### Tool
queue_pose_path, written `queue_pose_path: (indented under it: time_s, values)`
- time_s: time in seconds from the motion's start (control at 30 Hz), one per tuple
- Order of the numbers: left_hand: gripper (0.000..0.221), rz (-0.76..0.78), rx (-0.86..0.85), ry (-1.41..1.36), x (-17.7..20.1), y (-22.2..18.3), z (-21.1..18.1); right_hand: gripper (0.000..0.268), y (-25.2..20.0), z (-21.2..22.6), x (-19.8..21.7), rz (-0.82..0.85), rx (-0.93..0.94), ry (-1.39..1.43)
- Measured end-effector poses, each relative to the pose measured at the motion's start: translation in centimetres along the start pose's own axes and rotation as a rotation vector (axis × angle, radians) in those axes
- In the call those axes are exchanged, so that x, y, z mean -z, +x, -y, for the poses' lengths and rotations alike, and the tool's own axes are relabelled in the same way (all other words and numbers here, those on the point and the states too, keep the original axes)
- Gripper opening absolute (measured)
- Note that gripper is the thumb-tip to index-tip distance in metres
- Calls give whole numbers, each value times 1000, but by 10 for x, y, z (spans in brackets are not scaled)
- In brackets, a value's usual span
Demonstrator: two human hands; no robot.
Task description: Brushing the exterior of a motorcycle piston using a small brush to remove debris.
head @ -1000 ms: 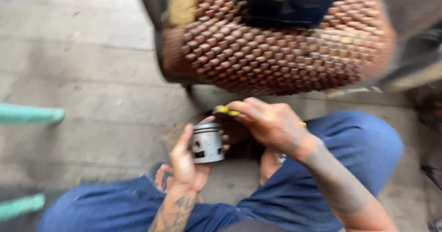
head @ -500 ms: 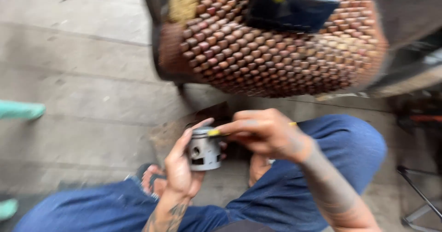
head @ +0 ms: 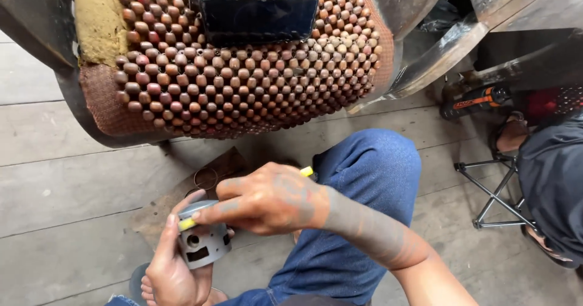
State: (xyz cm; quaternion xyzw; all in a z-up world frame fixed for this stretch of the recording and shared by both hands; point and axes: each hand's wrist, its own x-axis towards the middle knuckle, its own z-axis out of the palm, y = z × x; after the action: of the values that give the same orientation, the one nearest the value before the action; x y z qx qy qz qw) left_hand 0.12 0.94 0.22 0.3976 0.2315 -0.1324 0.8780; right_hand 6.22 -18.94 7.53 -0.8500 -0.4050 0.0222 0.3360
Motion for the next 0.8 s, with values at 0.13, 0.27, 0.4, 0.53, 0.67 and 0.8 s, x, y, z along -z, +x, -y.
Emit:
queue_pose_path:
  time_s: [0.13, 0.27, 0.4, 0.53, 0.67, 0.8]
  values:
    - [55, -8, 46, 32, 1, 3, 1, 37, 2, -3, 15, 112, -39, 78]
    - [57, -4, -10, 41, -3, 1, -4, 35, 2, 2, 8, 88, -15, 7]
    - [55, -18, -22, 74, -4, 3, -7, 29, 0, 0, 27, 143, -62, 105]
    - [57, 4, -72, 95, -1, 3, -7, 38, 0, 5, 9, 34, -9, -8]
    - [56, -29, -25, 110, -7, 0, -12, 39, 1, 6, 18, 93, -19, -21]
    - [56, -42, 45, 100, -8, 2, -5, 47, 3, 14, -6, -33, 36, -142]
